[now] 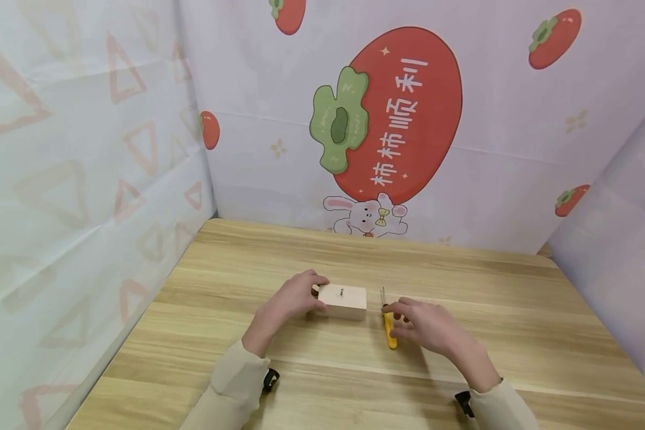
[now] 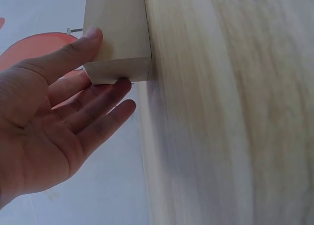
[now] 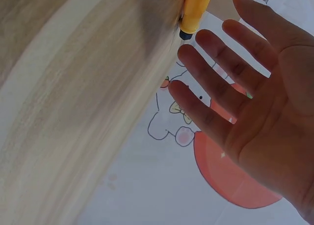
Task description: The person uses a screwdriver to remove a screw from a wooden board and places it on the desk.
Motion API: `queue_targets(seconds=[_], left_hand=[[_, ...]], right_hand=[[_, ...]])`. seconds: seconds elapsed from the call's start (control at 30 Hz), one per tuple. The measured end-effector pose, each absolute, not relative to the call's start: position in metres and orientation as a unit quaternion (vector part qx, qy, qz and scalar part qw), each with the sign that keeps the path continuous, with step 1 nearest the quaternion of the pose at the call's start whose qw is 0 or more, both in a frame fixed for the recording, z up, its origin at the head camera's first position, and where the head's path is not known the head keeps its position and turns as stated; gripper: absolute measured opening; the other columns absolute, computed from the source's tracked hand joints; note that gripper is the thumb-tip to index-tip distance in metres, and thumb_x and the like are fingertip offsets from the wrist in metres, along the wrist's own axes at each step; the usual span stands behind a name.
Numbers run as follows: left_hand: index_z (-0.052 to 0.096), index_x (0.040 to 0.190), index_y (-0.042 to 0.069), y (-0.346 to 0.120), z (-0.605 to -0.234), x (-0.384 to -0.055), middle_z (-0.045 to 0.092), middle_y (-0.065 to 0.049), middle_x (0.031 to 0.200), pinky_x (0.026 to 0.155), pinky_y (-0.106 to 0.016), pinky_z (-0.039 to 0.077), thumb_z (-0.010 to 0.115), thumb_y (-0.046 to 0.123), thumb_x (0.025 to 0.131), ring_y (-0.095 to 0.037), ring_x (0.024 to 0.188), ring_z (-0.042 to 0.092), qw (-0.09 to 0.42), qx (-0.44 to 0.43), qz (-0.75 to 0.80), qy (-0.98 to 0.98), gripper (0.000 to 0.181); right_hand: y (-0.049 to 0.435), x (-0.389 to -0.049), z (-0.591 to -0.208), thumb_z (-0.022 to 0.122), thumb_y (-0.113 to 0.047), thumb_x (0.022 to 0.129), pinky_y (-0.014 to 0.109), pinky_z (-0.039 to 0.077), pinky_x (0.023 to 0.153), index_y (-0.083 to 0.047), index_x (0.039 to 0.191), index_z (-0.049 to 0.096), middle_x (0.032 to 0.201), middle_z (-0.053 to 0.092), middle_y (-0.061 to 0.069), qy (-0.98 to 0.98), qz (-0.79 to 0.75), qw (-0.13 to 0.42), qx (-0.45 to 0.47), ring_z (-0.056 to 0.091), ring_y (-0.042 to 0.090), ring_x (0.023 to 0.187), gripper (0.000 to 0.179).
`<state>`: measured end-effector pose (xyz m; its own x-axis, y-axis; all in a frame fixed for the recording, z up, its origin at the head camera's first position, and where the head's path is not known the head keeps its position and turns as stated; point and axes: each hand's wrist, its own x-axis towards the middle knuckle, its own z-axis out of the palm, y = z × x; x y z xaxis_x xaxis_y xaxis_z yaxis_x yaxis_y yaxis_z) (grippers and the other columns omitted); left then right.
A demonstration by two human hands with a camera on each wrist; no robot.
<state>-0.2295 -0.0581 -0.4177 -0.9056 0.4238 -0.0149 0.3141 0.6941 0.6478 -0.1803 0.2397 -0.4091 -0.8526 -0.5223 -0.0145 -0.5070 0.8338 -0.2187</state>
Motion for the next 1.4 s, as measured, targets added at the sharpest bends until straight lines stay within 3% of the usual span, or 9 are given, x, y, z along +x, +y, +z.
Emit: queue_targets(seconds=[0.2,0.4,0.63,0.83,0.97,1.27,1.4], left_hand=[[0.064,0.128,0.002,-0.0585,-0.4155,-0.2269,0.062,-0.01,0.115,0.086,-0.035,0.057,0.084,0.014,0.078,-0.026,0.104,0.069,0.085,0.2,0.346,0.913,0.056],[0.064,0.129,0.003,-0.0588,-0.4167,-0.2262,0.062,-0.009,0.116,0.086,-0.035,0.056,0.084,0.016,0.078,-0.026,0.104,0.069,0.084,0.196,0.35,0.912,0.056],[0.064,0.129,0.004,-0.0593,-0.419,-0.2263,0.062,-0.008,0.114,0.085,-0.035,0.056,0.084,0.017,0.079,-0.026,0.104,0.069,0.083,0.196,0.347,0.913,0.056],[0.063,0.131,0.004,-0.0582,-0.419,-0.2271,0.061,-0.008,0.116,0.086,-0.036,0.056,0.084,0.017,0.079,-0.026,0.106,0.068,0.086,0.192,0.346,0.915,0.057],[0.063,0.131,0.005,-0.0586,-0.4188,-0.2272,0.062,-0.008,0.116,0.086,-0.035,0.056,0.084,0.017,0.079,-0.025,0.106,0.068,0.085,0.191,0.341,0.917,0.057],[0.063,0.131,0.004,-0.0585,-0.4163,-0.2253,0.061,-0.009,0.116,0.086,-0.036,0.055,0.084,0.016,0.079,-0.027,0.106,0.068,0.088,0.188,0.346,0.915,0.057],[0.063,0.13,0.003,-0.0586,-0.416,-0.2248,0.061,-0.01,0.115,0.086,-0.036,0.055,0.084,0.015,0.079,-0.027,0.106,0.068,0.087,0.19,0.349,0.913,0.057]], right_hand=[[0.242,-0.1777,-0.4112,0.078,-0.037,0.083,0.02,0.041,0.058,-0.024,0.123,0.069,0.098,0.059,-0.01,0.953,-0.112,0.073,-0.273,0.051,0.001,0.073,0.043],[0.2403,-0.1763,-0.4149,0.082,-0.032,0.08,0.02,0.037,0.058,-0.028,0.122,0.069,0.095,0.051,-0.009,0.947,-0.111,0.112,-0.28,0.044,0.003,0.074,0.044],[0.2363,-0.1757,-0.4174,0.082,-0.021,0.08,0.022,0.042,0.065,-0.025,0.106,0.072,0.092,0.052,-0.009,0.943,-0.106,0.117,-0.293,0.048,0.005,0.08,0.028],[0.2389,-0.1768,-0.4143,0.082,-0.018,0.08,0.024,0.049,0.071,-0.021,0.107,0.072,0.093,0.055,-0.011,0.931,-0.143,0.108,-0.318,0.053,0.004,0.082,0.028],[0.24,-0.1783,-0.4137,0.08,-0.013,0.082,0.023,0.049,0.069,-0.019,0.106,0.073,0.092,0.057,-0.012,0.928,-0.148,0.077,-0.334,0.054,0.005,0.08,0.026],[0.2393,-0.1797,-0.4161,0.078,-0.014,0.084,0.018,0.042,0.058,-0.021,0.102,0.073,0.086,0.058,-0.015,0.918,-0.108,-0.067,-0.375,0.05,0.001,0.069,0.02],[0.2401,-0.1814,-0.4153,0.081,-0.013,0.081,0.019,0.047,0.058,-0.019,0.102,0.073,0.086,0.061,-0.014,0.907,-0.11,-0.119,-0.389,0.056,0.001,0.069,0.023]])
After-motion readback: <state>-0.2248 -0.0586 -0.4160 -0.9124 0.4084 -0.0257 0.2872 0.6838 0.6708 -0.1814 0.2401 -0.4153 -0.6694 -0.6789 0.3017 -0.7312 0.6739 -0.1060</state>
